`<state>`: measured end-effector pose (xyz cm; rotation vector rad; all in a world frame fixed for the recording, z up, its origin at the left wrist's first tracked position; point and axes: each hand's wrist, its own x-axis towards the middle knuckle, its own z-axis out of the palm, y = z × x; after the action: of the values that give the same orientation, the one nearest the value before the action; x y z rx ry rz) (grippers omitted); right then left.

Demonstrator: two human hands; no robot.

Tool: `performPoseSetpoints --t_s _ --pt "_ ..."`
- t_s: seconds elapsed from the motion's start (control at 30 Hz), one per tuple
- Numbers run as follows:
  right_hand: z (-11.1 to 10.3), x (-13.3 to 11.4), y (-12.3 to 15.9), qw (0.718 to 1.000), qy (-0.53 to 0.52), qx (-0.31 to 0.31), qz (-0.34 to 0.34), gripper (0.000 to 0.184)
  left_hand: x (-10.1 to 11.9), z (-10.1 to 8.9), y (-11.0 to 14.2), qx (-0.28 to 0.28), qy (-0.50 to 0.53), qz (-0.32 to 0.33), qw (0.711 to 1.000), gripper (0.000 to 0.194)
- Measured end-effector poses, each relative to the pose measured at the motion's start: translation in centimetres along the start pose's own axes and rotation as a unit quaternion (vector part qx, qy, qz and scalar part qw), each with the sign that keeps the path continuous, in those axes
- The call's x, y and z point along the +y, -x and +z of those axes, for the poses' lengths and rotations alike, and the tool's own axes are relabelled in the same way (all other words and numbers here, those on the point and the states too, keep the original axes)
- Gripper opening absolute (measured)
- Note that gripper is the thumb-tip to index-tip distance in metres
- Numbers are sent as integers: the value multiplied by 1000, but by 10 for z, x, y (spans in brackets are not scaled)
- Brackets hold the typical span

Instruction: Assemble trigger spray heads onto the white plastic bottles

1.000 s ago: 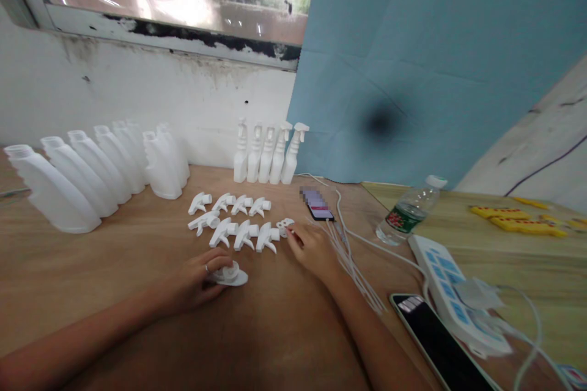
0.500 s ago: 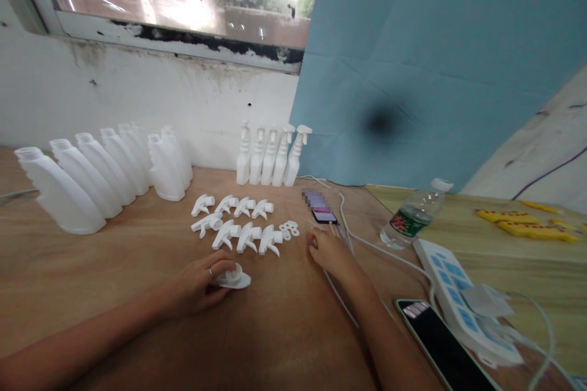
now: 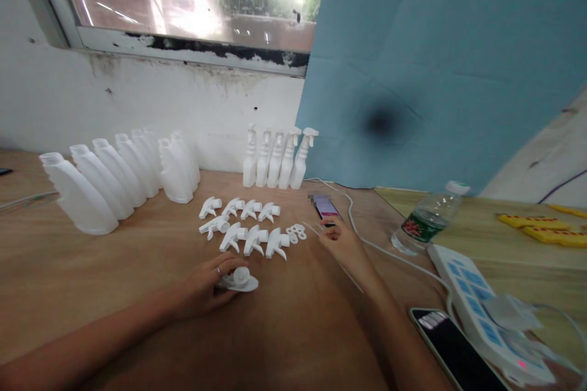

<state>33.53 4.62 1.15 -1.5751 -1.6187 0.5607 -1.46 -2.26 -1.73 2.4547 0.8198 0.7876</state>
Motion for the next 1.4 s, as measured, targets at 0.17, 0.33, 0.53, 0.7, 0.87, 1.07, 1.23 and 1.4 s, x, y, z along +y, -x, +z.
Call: performPoseSetpoints --t_s 0.17,0.33,0.53,0.7,0.87,1.07,1.23,1.4 --pt "-2 -22 7 986 -162 3 28 28 -1 2 -1 16 25 -9 1000 47" --pt "2 -36 11 934 -358 -7 3 33 -1 3 -1 20 30 -14 999 46" --pt "26 -46 24 949 -315 -15 -26 25 -1 4 0 17 20 -21 999 45" --pt "55 -80 45 964 -210 -126 -104 28 0 3 0 21 16 -18 1000 44" --pt "81 -104 57 950 -186 -189 -166 30 2 -1 1 20 3 -4 1000 46" --pt "92 -108 61 949 -159 -186 -199 30 -2 1 1 24 0 1 1000 52" --pt "94 -106 64 948 -163 -170 -214 26 -2 2 2 20 2 -1 1000 52" --pt "97 -102 66 947 -162 -179 -213 24 -3 2 1 12 -9 -10 1000 52"
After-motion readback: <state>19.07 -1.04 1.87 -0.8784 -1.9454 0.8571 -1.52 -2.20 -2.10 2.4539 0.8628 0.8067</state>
